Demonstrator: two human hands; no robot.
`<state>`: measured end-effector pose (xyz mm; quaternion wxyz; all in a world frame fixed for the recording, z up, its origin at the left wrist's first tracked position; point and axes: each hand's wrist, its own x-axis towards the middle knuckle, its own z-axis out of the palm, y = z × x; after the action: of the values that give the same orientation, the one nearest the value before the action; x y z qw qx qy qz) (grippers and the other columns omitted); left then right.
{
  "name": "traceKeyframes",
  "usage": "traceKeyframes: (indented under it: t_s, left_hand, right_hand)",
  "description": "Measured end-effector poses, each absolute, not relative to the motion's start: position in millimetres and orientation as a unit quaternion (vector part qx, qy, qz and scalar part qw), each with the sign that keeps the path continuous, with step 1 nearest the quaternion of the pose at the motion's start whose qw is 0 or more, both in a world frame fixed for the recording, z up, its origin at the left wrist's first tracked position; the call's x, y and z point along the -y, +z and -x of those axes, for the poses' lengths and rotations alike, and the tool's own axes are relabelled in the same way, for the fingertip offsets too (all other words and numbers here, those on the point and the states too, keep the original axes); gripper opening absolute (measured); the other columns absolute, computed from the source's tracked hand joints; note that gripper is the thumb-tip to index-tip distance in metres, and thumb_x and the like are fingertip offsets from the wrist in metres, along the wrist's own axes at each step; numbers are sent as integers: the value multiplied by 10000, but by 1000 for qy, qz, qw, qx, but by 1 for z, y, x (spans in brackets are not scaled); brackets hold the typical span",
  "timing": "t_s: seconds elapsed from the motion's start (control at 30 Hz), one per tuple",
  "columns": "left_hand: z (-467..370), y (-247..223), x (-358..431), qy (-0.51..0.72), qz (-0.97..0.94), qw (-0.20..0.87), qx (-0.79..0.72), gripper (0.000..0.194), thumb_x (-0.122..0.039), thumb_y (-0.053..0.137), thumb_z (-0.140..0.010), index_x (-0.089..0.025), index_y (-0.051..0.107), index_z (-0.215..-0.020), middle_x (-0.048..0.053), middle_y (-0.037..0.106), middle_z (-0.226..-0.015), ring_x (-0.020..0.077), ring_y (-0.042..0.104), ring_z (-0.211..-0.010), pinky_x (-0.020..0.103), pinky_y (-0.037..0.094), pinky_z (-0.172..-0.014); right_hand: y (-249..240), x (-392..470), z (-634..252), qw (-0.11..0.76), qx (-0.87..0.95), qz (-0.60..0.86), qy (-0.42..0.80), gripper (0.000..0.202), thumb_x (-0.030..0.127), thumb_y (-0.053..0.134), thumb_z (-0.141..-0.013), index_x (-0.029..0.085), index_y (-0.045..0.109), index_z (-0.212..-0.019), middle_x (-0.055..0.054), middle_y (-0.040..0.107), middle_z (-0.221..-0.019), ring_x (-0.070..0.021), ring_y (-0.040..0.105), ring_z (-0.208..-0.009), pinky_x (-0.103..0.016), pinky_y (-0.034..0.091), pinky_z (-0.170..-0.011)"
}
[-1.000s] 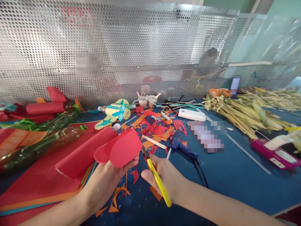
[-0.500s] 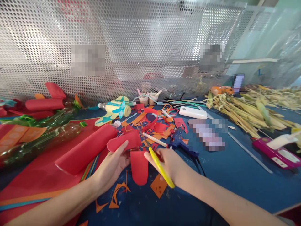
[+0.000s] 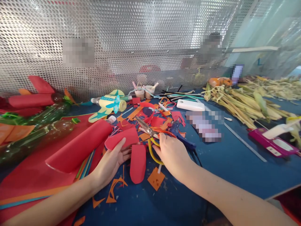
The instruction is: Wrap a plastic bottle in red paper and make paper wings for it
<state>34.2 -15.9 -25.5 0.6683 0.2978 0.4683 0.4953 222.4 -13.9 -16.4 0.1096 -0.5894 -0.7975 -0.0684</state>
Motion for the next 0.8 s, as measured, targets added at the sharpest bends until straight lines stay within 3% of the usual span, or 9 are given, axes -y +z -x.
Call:
traceKeyframes:
  t_s: [0.13, 0.33, 0.47, 0.67, 0.8]
  left_hand:
    - [-34, -30, 16, 487, -302, 670, -472, 277, -339, 502, -904, -124, 666, -967, 142, 743, -976, 239, 695, -888, 345, 536, -814]
    - [-33, -31, 17, 484, -316, 665, -473, 306, -379, 538, -875, -120, 666, -976, 142, 744, -975, 245, 698, -871, 350, 528, -804]
    - [-32, -30, 19, 472, -320, 672, -472, 368, -431, 580, -831, -102, 669, -970, 145, 749, -941, 259, 700, -859, 347, 538, -758]
    - [-32, -26, 20, 475, -325, 677, -459, 308, -386, 673, -760, -122, 675, -918, 93, 759, -829, 233, 705, -790, 315, 545, -724]
    - [-28, -23, 14, 493, -336, 654, -465, 251, -316, 716, -718, -146, 679, -899, 67, 756, -889, 220, 700, -819, 321, 548, -765]
  right_hand:
    - [-20, 11, -224, 123, 803, 576, -87, 192, 261, 643, -805, 90, 616, -887, -113, 699, -691, -256, 681, -592, -322, 498, -512]
    - [-18, 12, -222, 191, 831, 510, -111, 225, 282, 612, -845, 108, 621, -986, -147, 689, -946, -282, 655, -863, -399, 540, -726]
    - [-25, 17, -216, 258, 871, 417, -25, 460, 407, 677, -793, 107, 574, -1125, -137, 665, -1055, -286, 610, -995, -438, 513, -858]
    - [-29, 20, -212, 318, 838, 416, 154, 186, 130, 685, -755, 190, 588, -901, -44, 677, -876, -207, 640, -842, -340, 526, -755]
    - [-17, 18, -216, 417, 752, 446, 249, 119, 180, 611, -822, 223, 528, -896, 11, 618, -785, -141, 618, -678, -249, 511, -614]
